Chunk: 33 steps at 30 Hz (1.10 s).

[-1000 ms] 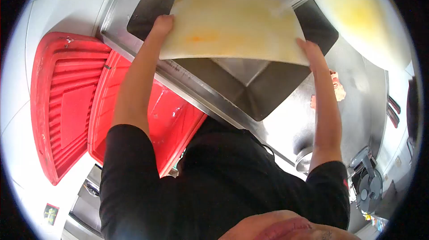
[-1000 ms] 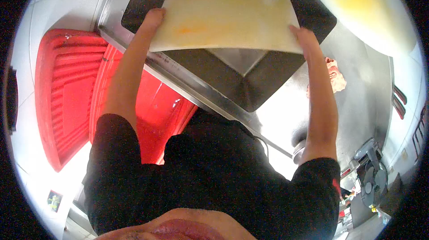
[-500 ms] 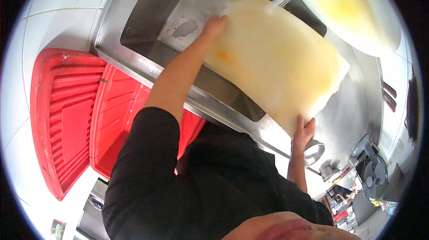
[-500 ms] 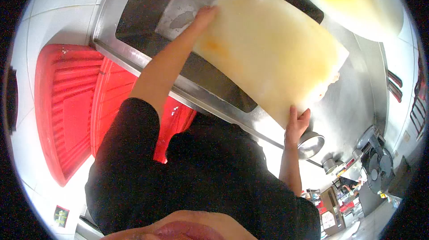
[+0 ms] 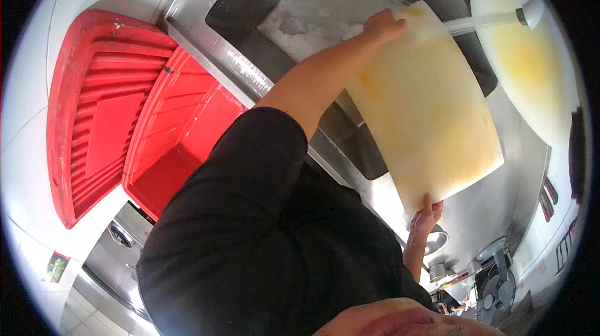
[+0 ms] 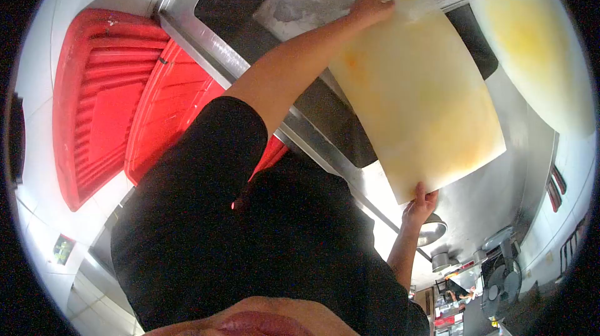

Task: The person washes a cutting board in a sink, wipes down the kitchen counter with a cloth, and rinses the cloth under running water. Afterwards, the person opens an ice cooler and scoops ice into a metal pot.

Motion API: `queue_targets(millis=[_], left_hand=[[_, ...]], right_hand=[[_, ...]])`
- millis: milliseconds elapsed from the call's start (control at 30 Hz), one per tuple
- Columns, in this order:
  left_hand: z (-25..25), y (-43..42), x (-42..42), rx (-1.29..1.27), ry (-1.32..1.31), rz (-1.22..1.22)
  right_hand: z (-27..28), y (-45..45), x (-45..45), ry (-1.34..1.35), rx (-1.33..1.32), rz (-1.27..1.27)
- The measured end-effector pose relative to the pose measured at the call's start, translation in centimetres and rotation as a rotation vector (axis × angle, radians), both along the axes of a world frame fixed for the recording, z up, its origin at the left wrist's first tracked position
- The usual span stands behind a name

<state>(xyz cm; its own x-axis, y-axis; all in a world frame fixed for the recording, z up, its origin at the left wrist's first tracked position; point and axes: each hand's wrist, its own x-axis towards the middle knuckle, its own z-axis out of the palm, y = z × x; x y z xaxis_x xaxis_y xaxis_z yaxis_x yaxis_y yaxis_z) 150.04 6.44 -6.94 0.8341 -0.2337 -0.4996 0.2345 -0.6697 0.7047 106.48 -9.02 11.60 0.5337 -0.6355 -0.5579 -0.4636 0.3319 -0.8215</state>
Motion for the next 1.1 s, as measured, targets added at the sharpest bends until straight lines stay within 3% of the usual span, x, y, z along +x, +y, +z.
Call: queue_targets(millis=[200, 333, 433, 467, 500, 533, 567, 633, 667, 767, 833, 867, 933, 967, 1067, 1100], left_hand=[[-1.0, -4.2, 0.5, -0.006, -0.135, -0.101], [3.8, -4.7, 1.5, -0.017, -0.131, -0.152], [6.2, -4.2, 2.1, 0.017, -0.214, -0.209], [6.1, -4.0, 2.2, 0.013, -0.219, -0.211], [5.6, -4.2, 2.6, 0.004, -0.222, -0.214], [4.9, -4.5, 2.8, -0.007, -0.221, -0.219], [2.6, -4.6, 3.7, 0.031, -0.418, -0.392], [-2.8, -4.4, 4.9, 0.100, -0.818, -0.731], [2.7, -3.3, 4.2, 0.149, -0.707, -0.805], [4.3, -3.2, 5.0, -0.050, -0.152, -0.406], [-2.0, -3.3, 6.5, -0.074, -0.499, -0.501], [-4.2, -3.4, 7.5, -0.086, -0.684, -0.546], [-4.5, -2.9, 7.6, -0.254, -0.438, -0.329], [-4.5, -2.6, 7.8, -0.335, -0.314, -0.217], [-1.9, 0.2, 7.5, -0.459, -0.025, -0.107], [0.3, 1.1, 6.4, -0.530, 0.086, -0.001]], right_hand=[[-1.8, -0.1, -5.4, 0.044, 0.084, -0.093], [-1.0, 1.8, -4.0, 0.103, 0.176, -0.119], [-1.3, 2.4, -1.2, 0.069, -0.237, 0.039], [-0.5, 2.3, -0.4, 0.256, -0.451, 0.138], [0.3, 2.5, 0.6, 0.401, -0.903, 0.292], [1.2, 2.6, 2.6, 0.373, -1.150, 0.386], [1.3, 2.5, 4.4, 0.259, -1.268, 0.459], [-0.3, 0.9, 7.9, 0.334, -1.334, 0.704], [-3.1, -0.2, 9.0, 0.506, -1.462, 0.747], [-6.3, -0.9, 18.8, 0.417, -1.526, 0.810], [-8.1, 0.4, 26.3, 0.285, -1.492, 0.857], [-5.7, 2.8, 30.3, 0.273, -1.515, 0.929], [-7.4, 5.2, 35.7, 0.134, -1.536, 0.873], [-10.9, 4.9, 38.6, 0.066, -1.575, 0.785], [-18.0, 5.1, 44.4, -0.021, -1.762, 0.617], [-17.9, 6.0, 43.5, -0.086, -1.669, 0.840]])
